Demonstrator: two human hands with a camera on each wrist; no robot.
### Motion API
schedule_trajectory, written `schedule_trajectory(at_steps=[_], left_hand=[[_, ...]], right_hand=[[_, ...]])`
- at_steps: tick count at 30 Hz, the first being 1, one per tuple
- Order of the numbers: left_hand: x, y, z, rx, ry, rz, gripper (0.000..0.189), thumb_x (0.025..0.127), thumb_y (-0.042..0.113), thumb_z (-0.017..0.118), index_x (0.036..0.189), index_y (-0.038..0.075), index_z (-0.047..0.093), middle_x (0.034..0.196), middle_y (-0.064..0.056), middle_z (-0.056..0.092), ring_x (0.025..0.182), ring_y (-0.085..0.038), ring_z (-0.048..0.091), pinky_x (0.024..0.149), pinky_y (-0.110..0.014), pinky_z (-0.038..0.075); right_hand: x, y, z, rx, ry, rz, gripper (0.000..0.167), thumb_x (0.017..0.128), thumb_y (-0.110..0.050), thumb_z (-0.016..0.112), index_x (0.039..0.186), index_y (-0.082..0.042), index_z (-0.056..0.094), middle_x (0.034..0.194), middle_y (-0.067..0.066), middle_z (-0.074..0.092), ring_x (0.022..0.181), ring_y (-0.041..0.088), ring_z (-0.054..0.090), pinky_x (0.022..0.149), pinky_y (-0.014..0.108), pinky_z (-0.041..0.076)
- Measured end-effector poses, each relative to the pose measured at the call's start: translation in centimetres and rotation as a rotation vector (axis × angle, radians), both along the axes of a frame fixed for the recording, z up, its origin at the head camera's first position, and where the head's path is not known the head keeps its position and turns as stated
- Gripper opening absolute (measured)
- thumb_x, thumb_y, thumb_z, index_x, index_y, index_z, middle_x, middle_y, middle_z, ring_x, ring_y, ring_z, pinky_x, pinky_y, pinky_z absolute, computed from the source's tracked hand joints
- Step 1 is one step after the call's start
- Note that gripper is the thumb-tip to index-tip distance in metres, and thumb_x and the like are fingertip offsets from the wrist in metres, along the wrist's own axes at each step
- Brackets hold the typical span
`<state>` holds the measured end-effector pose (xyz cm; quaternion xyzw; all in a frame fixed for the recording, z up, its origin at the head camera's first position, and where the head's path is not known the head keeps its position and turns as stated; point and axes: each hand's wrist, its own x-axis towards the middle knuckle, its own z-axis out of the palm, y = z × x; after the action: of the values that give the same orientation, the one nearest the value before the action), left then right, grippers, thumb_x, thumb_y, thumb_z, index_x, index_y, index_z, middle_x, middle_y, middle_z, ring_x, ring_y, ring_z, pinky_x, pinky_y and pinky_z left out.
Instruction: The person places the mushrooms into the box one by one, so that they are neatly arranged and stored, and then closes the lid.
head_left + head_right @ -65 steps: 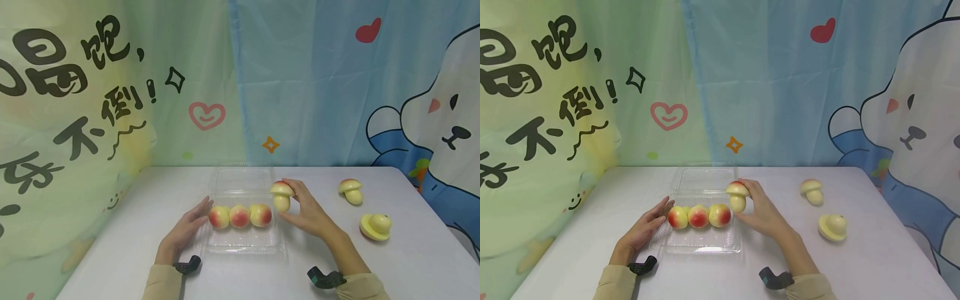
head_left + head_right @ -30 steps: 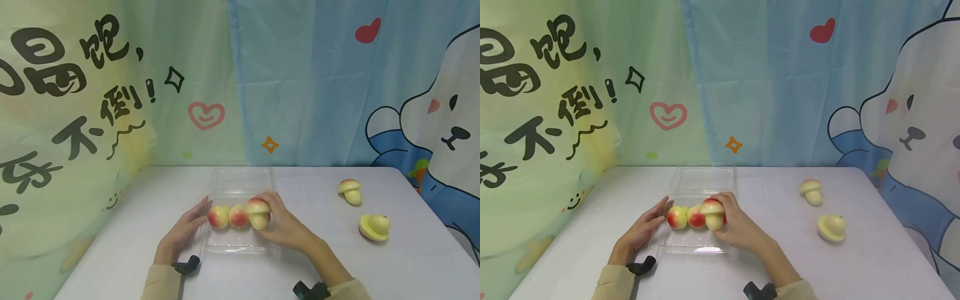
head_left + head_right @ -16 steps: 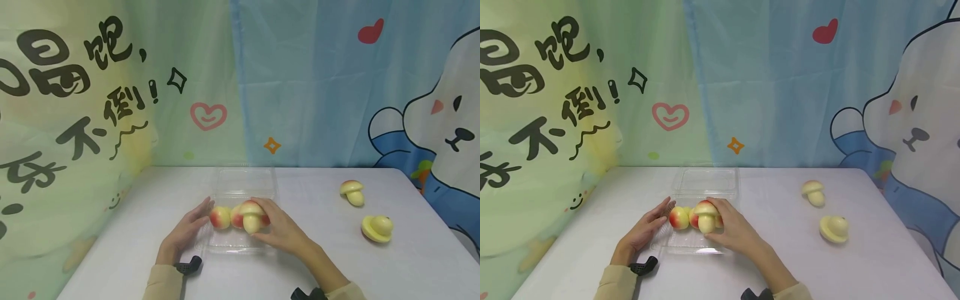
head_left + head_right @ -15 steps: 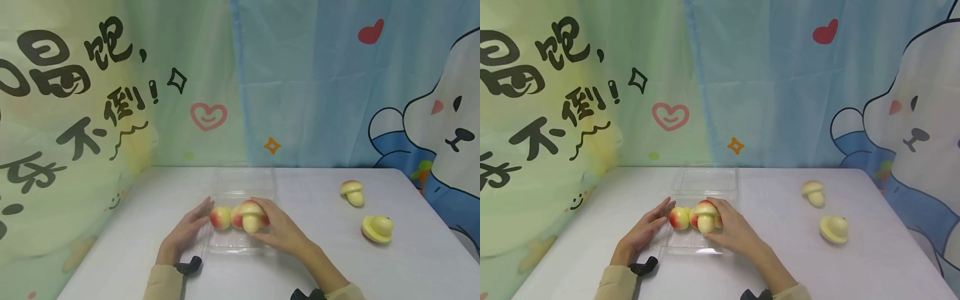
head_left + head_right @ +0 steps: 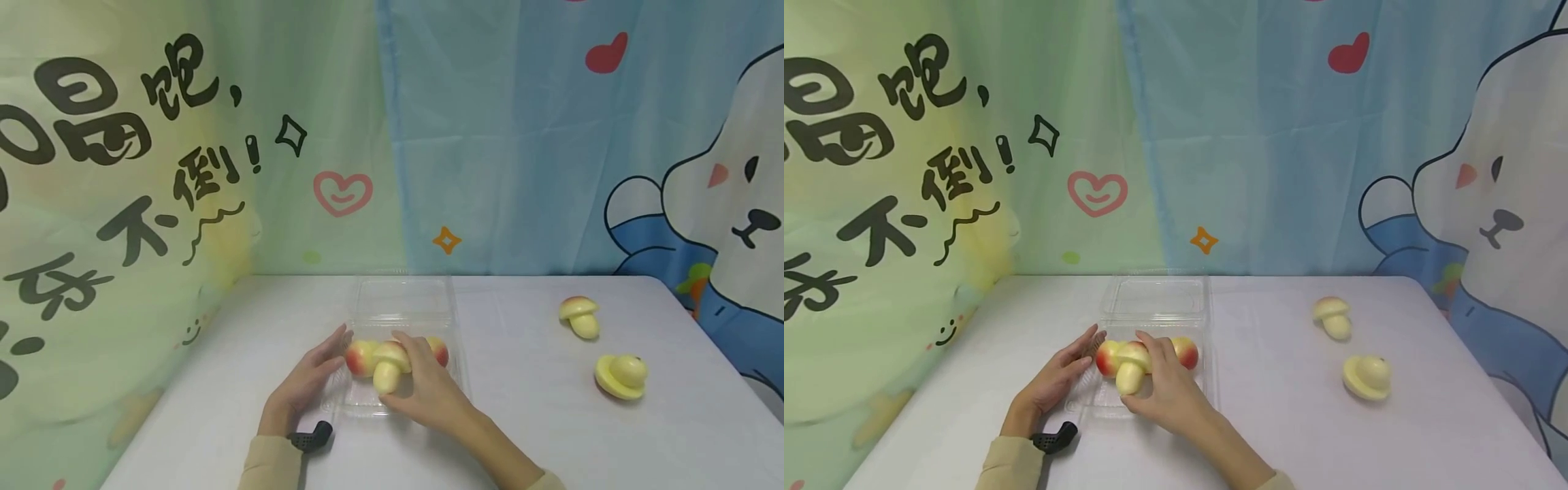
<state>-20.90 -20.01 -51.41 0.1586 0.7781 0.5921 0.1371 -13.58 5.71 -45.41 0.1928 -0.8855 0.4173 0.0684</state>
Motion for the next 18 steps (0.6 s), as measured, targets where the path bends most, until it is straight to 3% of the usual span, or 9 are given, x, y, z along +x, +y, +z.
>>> schedule_trajectory(at_steps=[8,18], left_hand=[[0.2,0.1,0.1,-0.031,-0.008,0.018,0.065,0.095,0.03,0.055,0.151,0.026,0.024,0.155,0.005,0.031,0.147,-0.017,0.017,0.12,-0.05,0.008],[0.1,0.0,0.0,-0.035,0.008,0.013,0.066,0.095,0.028,0.056,0.152,0.026,0.023,0.155,0.005,0.031,0.147,-0.017,0.019,0.119,-0.05,0.01]], right_hand=[[0.3,-1.6,-0.4,0.033,-0.016,-0.026,0.08,0.07,-0.033,0.079,0.137,-0.01,0.041,0.131,0.005,0.053,0.12,0.021,0.054,0.1,0.041,0.048],[0.7,-3.3,-0.5,0.072,0.056,-0.068,0.076,0.066,-0.033,0.084,0.126,-0.008,0.045,0.119,0.004,0.05,0.107,0.017,0.055,0.094,0.035,0.05]])
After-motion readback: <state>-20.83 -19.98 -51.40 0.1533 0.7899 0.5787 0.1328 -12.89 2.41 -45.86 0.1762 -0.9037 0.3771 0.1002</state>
